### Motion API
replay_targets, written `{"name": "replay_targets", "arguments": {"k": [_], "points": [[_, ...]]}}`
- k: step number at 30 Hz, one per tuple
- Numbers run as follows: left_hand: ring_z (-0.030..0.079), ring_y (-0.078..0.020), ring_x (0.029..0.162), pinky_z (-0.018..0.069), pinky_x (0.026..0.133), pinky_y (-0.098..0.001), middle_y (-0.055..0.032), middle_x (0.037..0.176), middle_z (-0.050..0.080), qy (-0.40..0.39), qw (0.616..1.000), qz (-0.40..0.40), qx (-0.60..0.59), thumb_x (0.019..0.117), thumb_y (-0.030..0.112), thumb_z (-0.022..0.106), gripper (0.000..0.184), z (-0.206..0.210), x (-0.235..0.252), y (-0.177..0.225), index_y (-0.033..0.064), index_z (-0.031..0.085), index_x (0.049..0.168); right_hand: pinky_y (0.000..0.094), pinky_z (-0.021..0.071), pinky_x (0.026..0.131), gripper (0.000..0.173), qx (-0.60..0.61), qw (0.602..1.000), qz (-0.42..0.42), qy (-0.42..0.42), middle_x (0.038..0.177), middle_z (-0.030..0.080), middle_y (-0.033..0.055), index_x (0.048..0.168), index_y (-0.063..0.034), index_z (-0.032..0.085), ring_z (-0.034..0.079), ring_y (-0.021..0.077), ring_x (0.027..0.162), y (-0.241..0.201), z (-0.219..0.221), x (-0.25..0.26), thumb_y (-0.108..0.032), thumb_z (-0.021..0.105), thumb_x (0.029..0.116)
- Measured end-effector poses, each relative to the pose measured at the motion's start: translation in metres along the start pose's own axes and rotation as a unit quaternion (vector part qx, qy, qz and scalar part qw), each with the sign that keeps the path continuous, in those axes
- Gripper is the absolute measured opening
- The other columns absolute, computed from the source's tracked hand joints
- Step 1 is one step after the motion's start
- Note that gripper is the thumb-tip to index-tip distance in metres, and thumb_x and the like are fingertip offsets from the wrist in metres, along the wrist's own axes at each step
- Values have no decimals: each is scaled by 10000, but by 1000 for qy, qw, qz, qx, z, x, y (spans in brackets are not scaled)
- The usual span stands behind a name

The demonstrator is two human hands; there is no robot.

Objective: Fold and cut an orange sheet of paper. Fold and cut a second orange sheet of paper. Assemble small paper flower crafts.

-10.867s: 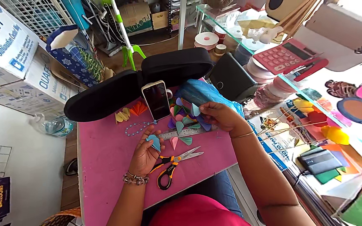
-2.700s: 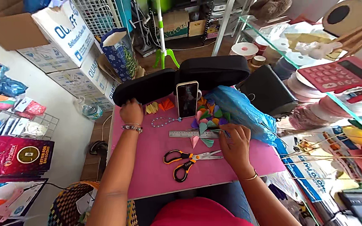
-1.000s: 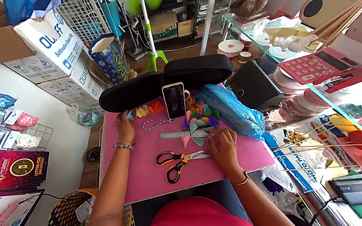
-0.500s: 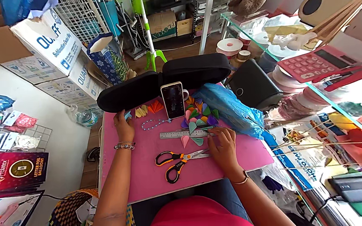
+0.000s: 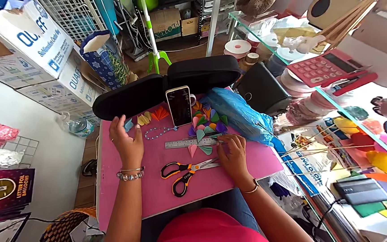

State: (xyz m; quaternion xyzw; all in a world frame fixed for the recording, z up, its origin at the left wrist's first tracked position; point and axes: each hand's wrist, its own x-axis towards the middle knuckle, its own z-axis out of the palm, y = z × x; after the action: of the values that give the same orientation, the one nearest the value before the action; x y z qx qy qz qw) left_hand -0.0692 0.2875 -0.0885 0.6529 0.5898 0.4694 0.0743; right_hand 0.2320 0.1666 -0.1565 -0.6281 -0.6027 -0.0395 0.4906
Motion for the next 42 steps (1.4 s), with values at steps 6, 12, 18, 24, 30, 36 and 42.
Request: {"name": "replay_targets", "arguments": {"k": [6, 12, 18, 24, 30, 36, 42], "points": [[523, -369, 1315, 424, 1088, -527, -246, 1364, 582, -29, 979, 172, -105, 986, 209, 596, 323, 41, -54, 30, -5, 674, 1215, 477, 432, 1037, 232, 5, 1000, 11, 18, 1107, 723, 146, 1084, -28, 745, 619, 328, 1120, -2, -11, 19, -168, 599, 971], [711, -172, 960, 532, 935, -380, -61, 994, 767, -117, 941, 289, -134, 1029, 173, 535, 240, 51, -57, 16, 86, 750, 1091, 523, 450, 1007, 248, -31, 999, 12, -15, 1105, 726, 146, 1082, -44, 758, 625, 362, 1118, -10, -20, 39, -209, 608, 973], [698, -184, 999, 511, 922, -406, -32, 1020, 766, -186, 941, 261, -110, 1006, 194, 560, 237, 51, -62, 14, 111, 754, 1115, 625, 429, 950, 213, -87, 990, 27, -108, 1125, 722, 136, 1051, -83, 775, 591, 431, 1155, -18, -12, 54, -170, 595, 977], [684, -194, 1058, 481, 976, -424, -29, 1071, 759, -215, 932, 270, -112, 1001, 225, 556, 252, 52, -65, 17, 128, 762, 1109, 634, 397, 995, 211, -143, 948, 70, -275, 1127, 707, 192, 1079, -45, 763, 574, 442, 1185, -31, 8, 93, -157, 598, 1009], [683, -195, 1057, 478, 974, -429, -28, 1069, 760, -209, 935, 262, -120, 991, 213, 566, 243, 50, -65, 16, 122, 764, 1101, 606, 374, 1008, 285, -182, 900, 141, -370, 1183, 675, 185, 1098, -71, 751, 532, 419, 1221, -38, 26, 105, -313, 628, 1011], [646, -184, 1116, 468, 1003, -421, -67, 1133, 732, -222, 933, 175, -224, 986, 197, 582, 250, 46, -65, 22, 79, 744, 1136, 662, 345, 1046, 196, -22, 943, 214, -256, 1225, 646, 196, 1045, -59, 763, 499, 431, 1261, -30, -8, 104, -226, 685, 978], [643, -155, 1142, 566, 939, -319, -149, 1342, 602, -309, 820, 18, -482, 1014, 229, 624, 470, 45, -70, 38, -98, 537, 1342, 316, 546, 911, 163, 210, 942, 182, -190, 1121, 683, 100, 993, -27, 748, 639, 147, 1077, -50, -20, 72, -162, 661, 964]]}}
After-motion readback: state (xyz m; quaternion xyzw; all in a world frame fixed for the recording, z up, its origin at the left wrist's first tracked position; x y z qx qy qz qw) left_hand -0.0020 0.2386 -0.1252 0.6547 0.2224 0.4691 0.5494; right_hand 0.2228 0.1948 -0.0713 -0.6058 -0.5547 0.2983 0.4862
